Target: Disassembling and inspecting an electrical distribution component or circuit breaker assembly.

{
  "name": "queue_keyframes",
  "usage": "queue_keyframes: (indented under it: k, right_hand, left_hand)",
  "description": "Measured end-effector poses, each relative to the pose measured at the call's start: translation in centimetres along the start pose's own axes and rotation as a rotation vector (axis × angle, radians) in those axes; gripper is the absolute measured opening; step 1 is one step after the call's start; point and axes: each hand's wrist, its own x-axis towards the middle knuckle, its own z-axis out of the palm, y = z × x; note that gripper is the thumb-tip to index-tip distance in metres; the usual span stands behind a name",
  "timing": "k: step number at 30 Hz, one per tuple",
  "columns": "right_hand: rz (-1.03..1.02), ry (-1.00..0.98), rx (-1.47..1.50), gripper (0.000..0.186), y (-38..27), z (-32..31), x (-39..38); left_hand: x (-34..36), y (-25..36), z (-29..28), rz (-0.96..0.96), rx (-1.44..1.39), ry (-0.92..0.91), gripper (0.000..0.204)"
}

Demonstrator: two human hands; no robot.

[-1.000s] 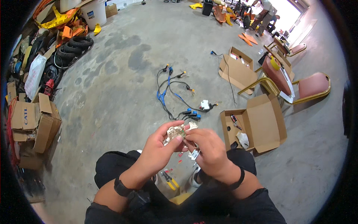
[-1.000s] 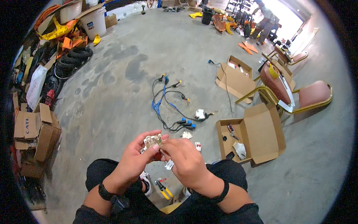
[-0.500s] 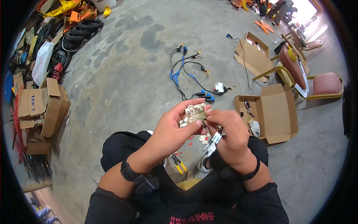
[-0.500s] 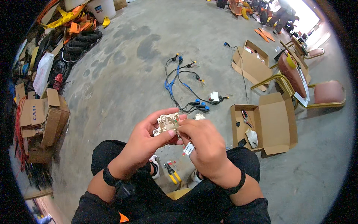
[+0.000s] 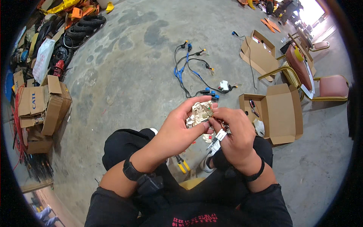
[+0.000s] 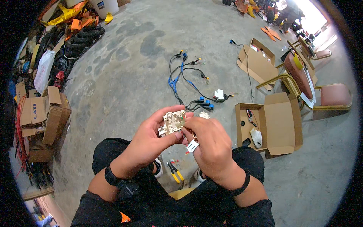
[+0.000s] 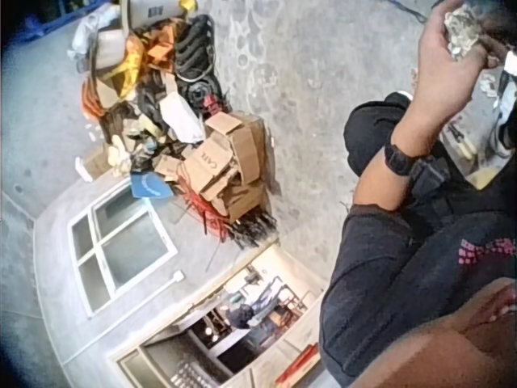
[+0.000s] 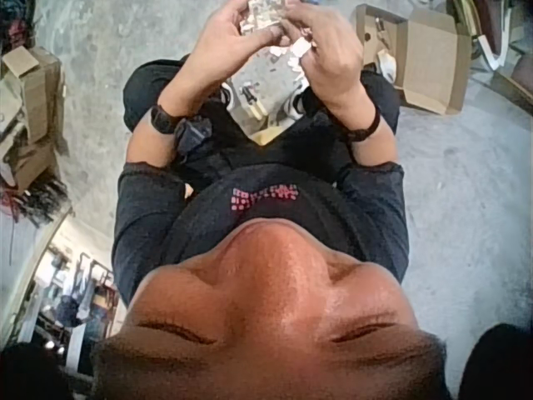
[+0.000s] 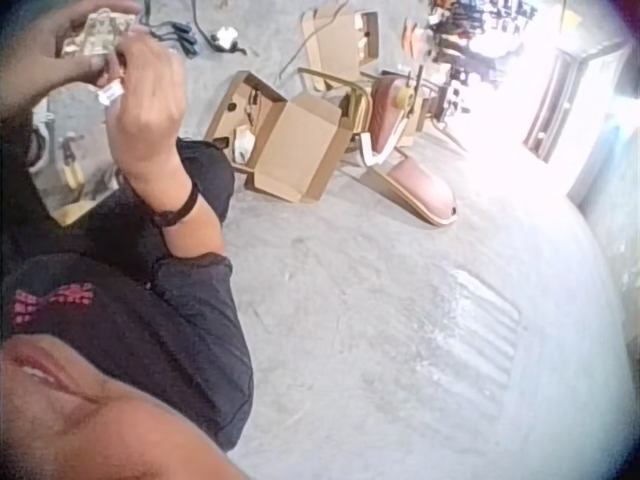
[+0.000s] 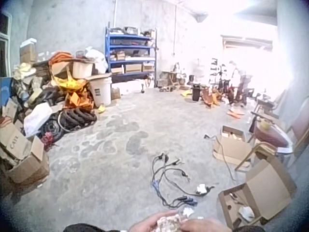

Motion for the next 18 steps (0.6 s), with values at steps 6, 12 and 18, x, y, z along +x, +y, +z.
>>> queue_keyframes:
  k: [6, 12, 18]
  right_hand:
    - [-0.025, -0.015, -0.005, 0.034, 0.30, -0.08, -0.11]
    - [-0.070, -0.025, 0.000, 0.035, 0.18, -0.48, 0.01]
    - [0.007, -0.019, -0.021, 0.034, -0.31, -0.59, -0.44]
  left_hand:
    - [-0.25, -0.13, -0.13, -0.033, -0.040, -0.001, 0.053]
    - [-0.20, 0.13, -0.21, -0.006, -0.032, -0.031, 0.053]
    - [-0.24, -0.62, 0.29, 0.024, -0.098, -0.036, 0.051]
